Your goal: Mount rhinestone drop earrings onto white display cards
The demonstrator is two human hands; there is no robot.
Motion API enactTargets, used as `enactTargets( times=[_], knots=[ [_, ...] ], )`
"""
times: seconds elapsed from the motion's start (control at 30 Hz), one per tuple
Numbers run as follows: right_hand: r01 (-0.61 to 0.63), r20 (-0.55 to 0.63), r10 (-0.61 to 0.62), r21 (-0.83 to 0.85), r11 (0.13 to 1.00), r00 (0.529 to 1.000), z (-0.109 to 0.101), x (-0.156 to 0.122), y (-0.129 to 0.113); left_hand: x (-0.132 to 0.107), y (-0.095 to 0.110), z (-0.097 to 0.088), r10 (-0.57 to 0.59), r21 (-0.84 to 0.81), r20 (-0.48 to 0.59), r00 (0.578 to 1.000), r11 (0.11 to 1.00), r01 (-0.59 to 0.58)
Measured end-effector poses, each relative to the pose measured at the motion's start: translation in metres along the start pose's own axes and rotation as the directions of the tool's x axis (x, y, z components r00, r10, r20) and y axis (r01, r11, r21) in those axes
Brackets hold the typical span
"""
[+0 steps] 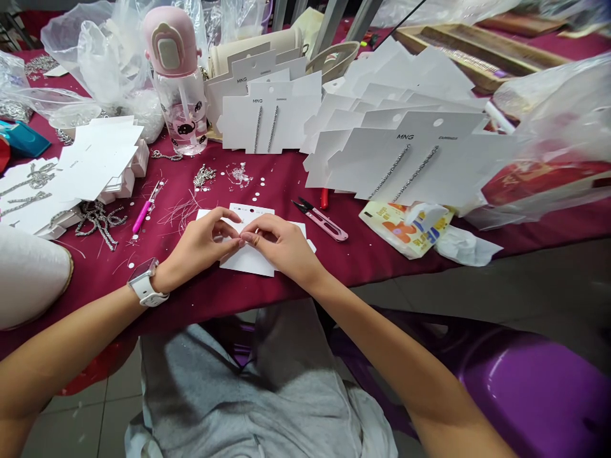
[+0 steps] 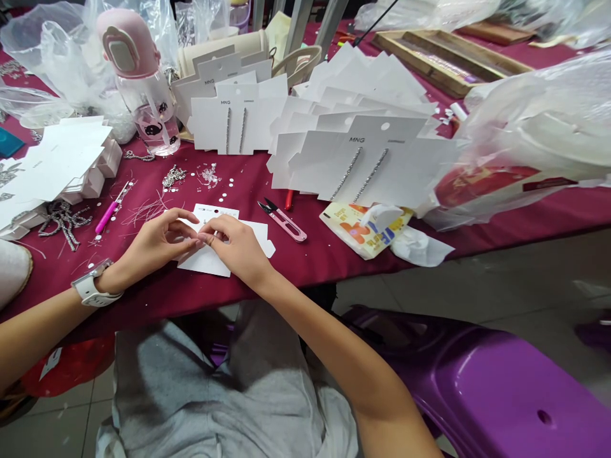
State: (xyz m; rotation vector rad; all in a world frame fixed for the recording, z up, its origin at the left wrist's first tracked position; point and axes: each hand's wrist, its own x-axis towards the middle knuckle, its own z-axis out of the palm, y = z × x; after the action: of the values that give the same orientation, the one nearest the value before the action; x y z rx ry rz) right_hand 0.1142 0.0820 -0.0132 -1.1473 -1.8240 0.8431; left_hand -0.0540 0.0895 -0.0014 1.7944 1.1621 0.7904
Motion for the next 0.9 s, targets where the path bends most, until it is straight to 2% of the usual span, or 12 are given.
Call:
enactTargets(
  times=[0.3, 0.47, 0.7, 0.9],
  knots=[
    [-0.067, -0.062, 0.07, 0.057, 0.996, 0.996, 0.0003, -0.001, -0.0012, 0.0001, 0.0018, -0.0005, 0.039, 0.025, 0.004, 0.999, 0.999, -0.039],
    [-0.038, -0.021, 0.038, 0.01, 0.999, 0.999, -0.0001, -0.0016, -0.0013, -0.0007, 0.0046, 0.0002, 0.063, 0.057, 0.005, 0.998, 0.996, -0.063],
    [-0.024, 0.006, 0.024, 0.003, 1.0, 1.0, -0.0011, -0.0017, -0.0006, -0.0026, 0.0076, 0.0, 0.125, 0.201, -0.018, 0.992, 0.972, -0.119],
    [-0.043, 0.02, 0.042, 0.055, 0.998, 0.999, -0.0024, -0.0009, -0.0001, -0.0023, 0.0031, 0.0002, 0.125, 0.177, -0.019, 0.992, 0.977, -0.12]
  ],
)
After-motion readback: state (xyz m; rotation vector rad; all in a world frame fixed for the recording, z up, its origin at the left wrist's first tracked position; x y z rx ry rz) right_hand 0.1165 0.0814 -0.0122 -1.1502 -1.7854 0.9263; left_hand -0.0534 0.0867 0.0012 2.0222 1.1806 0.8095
